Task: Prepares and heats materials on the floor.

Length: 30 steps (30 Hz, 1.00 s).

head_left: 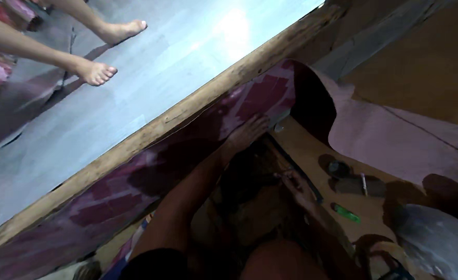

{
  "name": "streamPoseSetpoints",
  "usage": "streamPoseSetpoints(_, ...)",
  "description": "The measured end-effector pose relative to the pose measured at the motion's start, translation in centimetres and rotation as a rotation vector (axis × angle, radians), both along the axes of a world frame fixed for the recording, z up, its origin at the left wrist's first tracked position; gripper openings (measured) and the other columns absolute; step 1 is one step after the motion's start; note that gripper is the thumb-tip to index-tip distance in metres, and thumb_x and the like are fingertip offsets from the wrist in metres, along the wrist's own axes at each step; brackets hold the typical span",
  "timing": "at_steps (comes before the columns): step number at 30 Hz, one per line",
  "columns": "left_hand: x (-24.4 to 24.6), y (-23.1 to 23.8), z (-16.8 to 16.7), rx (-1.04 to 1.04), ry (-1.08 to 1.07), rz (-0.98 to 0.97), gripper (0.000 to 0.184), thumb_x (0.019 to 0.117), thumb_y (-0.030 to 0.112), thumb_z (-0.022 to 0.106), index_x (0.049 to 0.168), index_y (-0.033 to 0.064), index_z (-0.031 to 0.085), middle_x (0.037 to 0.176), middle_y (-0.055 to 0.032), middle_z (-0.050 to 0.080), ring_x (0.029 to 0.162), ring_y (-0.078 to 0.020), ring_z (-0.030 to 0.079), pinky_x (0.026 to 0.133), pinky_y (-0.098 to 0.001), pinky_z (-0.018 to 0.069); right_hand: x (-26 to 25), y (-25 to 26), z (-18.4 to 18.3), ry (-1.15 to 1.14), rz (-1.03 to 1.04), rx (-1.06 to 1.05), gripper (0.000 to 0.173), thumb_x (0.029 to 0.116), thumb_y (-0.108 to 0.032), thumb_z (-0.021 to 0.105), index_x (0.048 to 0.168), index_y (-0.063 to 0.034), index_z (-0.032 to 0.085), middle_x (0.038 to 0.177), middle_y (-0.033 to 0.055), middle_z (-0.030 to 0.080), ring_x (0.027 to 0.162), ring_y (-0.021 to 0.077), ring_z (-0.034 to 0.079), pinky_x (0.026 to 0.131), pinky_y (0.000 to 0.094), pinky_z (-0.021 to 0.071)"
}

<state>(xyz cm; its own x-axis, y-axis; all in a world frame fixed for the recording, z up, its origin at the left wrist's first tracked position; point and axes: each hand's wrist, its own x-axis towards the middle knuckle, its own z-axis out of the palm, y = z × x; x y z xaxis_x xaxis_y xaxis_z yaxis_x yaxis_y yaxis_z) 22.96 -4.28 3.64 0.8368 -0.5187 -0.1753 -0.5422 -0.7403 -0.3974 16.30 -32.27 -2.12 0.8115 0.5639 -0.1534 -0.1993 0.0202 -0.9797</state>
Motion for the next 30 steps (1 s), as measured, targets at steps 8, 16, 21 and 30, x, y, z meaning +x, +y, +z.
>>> streamPoseSetpoints(8, -12.1, -0.5, -0.9, -0.219, 0.195, 0.193, 0.051, 0.1033, -0.005, 0.042, 0.154, -0.0005, 0.041, 0.164, -0.0103, 0.037, 0.154, -0.0237, 0.031, 0.125, -0.0429, 0.0214, -2.8, -0.7, -1.7, 0.024, 0.081, 0.001, 0.026, 0.1009, -0.009, 0.052, 0.120, 0.0049, 0.062, 0.117, 0.0066, 0.068, 0.104, 0.0050, 0.064, 0.092, 0.0229, 0.0549)
streamPoseSetpoints(16, -9.9, 4.1, 0.4, -0.048, 0.180, 0.341, 0.055, 0.1052, 0.006, 0.047, 0.157, -0.0035, 0.032, 0.168, -0.0150, 0.026, 0.157, -0.0246, 0.022, 0.128, -0.0446, 0.0162, -4.4, 0.6, -1.5, -0.111, 0.132, -0.197, 0.026, 0.1002, -0.019, 0.061, 0.116, -0.0007, 0.070, 0.112, 0.0115, 0.069, 0.099, 0.0141, 0.067, 0.089, 0.0319, 0.0578)
streamPoseSetpoints(21, -9.7, 4.4, 0.3, -0.096, 0.254, 0.330, 0.055, 0.1053, 0.008, 0.047, 0.158, -0.0012, 0.033, 0.168, -0.0162, 0.025, 0.158, -0.0249, 0.019, 0.129, -0.0446, 0.0123, -4.1, 1.2, 0.5, -0.089, 0.192, -0.103, 0.023, 0.1025, -0.016, 0.059, 0.117, -0.0012, 0.067, 0.111, 0.0051, 0.070, 0.096, 0.0047, 0.067, 0.085, 0.0219, 0.0576)
streamPoseSetpoints(30, -8.7, 2.9, 1.0, 0.149, 0.252, 0.283, 0.052, 0.1076, 0.008, 0.041, 0.159, 0.0029, 0.032, 0.170, -0.0068, 0.022, 0.157, -0.0189, 0.020, 0.127, -0.0442, 0.0166, -3.9, 0.5, 0.5, 0.020, 0.114, -0.124, 0.023, 0.1026, -0.014, 0.057, 0.119, -0.0015, 0.066, 0.107, 0.0052, 0.070, 0.085, 0.0063, 0.068, 0.076, 0.0240, 0.0593)
